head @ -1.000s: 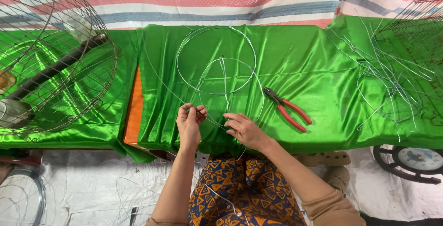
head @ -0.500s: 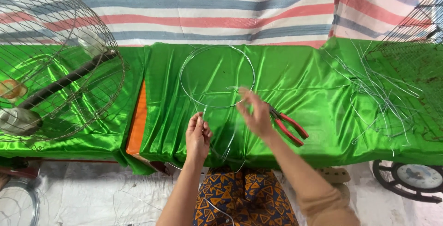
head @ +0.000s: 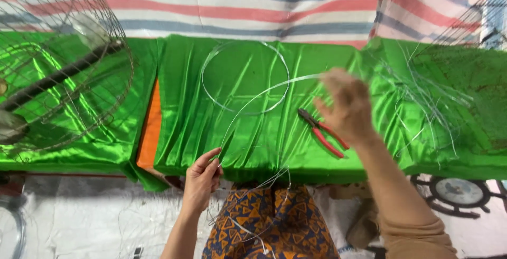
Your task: The person bends a long piece of metal wire into multiple circular loops by hand, cutting lengths from the spool with pliers and securing the ends to form several rings on a green surface.
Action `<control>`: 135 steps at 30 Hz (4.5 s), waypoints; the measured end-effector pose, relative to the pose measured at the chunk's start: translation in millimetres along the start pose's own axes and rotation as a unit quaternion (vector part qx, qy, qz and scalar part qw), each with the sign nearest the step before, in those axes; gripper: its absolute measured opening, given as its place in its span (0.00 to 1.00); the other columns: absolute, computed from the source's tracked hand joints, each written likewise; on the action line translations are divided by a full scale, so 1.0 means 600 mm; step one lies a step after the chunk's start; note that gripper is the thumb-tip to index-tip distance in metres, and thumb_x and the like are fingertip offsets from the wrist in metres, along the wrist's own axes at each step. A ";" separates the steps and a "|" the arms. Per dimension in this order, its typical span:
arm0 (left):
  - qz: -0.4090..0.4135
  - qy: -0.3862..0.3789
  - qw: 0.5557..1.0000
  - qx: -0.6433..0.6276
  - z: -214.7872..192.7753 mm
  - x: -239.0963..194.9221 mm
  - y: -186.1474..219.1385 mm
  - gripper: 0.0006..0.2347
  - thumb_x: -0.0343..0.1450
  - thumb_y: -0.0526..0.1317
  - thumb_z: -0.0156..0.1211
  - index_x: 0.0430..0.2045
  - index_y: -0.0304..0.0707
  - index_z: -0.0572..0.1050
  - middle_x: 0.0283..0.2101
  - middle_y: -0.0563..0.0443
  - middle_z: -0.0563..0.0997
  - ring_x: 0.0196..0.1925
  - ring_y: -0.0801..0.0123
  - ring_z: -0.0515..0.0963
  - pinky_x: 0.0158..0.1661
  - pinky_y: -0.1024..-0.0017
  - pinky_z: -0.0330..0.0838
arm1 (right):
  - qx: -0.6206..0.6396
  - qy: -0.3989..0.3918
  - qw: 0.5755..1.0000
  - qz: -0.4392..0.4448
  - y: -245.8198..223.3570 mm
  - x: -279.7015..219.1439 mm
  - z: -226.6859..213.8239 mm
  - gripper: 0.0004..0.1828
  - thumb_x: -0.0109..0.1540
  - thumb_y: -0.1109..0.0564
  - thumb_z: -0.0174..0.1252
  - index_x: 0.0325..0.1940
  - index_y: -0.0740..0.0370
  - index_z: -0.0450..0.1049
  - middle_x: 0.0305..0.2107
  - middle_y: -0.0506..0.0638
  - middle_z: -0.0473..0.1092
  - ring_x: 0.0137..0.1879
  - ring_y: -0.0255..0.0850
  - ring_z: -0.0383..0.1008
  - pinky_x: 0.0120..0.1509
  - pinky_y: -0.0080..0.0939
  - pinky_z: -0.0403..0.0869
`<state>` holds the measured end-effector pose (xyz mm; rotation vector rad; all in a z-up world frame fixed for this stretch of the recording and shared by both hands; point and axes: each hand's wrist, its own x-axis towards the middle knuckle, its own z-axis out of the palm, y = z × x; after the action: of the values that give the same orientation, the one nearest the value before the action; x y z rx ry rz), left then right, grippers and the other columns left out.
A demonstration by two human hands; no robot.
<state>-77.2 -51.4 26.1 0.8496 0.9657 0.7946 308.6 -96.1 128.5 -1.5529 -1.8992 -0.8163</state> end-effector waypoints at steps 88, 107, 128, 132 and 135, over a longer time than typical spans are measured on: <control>0.378 0.097 0.693 0.606 -0.025 -0.169 -0.159 0.13 0.73 0.22 0.52 0.52 0.24 0.72 0.46 0.34 0.84 0.34 0.56 0.87 0.23 0.72 0.85 | 0.310 -0.625 0.540 0.472 -0.323 -0.166 -0.139 0.51 0.74 0.55 0.45 0.80 0.49 0.10 0.18 0.46 0.58 0.21 0.33 0.56 0.22 0.26 0.59; 0.386 0.097 0.694 0.600 -0.020 -0.154 -0.168 0.13 0.76 0.28 0.53 0.55 0.30 0.71 0.47 0.40 0.84 0.32 0.60 0.85 0.19 0.69 0.77 | 0.474 -0.323 0.594 0.564 -0.396 -0.347 0.009 0.12 0.68 0.50 0.55 0.41 0.57 0.81 0.34 0.47 0.80 0.41 0.37 0.80 0.48 0.39 0.76; 0.357 0.166 0.687 0.611 -0.062 -0.144 -0.181 0.10 0.78 0.31 0.50 0.53 0.34 0.72 0.42 0.43 0.84 0.15 0.70 0.72 0.10 0.74 0.60 | 0.456 -0.656 0.548 0.247 -0.285 -0.400 -0.186 0.15 0.74 0.50 0.40 0.50 0.49 0.75 0.22 0.39 0.63 0.24 0.30 0.57 0.35 0.31 0.62; 0.274 0.192 0.710 0.620 -0.066 -0.143 -0.190 0.13 0.80 0.40 0.47 0.60 0.47 0.64 0.12 0.53 0.67 0.09 0.63 0.61 0.12 0.64 0.55 | 0.460 -0.703 0.492 0.227 -0.253 -0.411 -0.218 0.15 0.74 0.50 0.42 0.46 0.49 0.75 0.26 0.38 0.67 0.27 0.29 0.60 0.37 0.33 0.61; 0.285 0.182 0.688 0.642 -0.077 -0.138 -0.191 0.12 0.79 0.34 0.48 0.57 0.42 0.68 0.21 0.50 0.77 0.11 0.62 0.65 0.12 0.64 0.58 | 0.550 -0.669 0.442 0.235 -0.220 -0.428 -0.246 0.18 0.75 0.56 0.46 0.29 0.51 0.63 0.21 0.38 0.59 0.26 0.31 0.55 0.34 0.36 0.57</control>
<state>-127.9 -162.3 -59.2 2.3831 1.6698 0.7342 231.4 -392.6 22.4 -1.4531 -1.6153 2.1640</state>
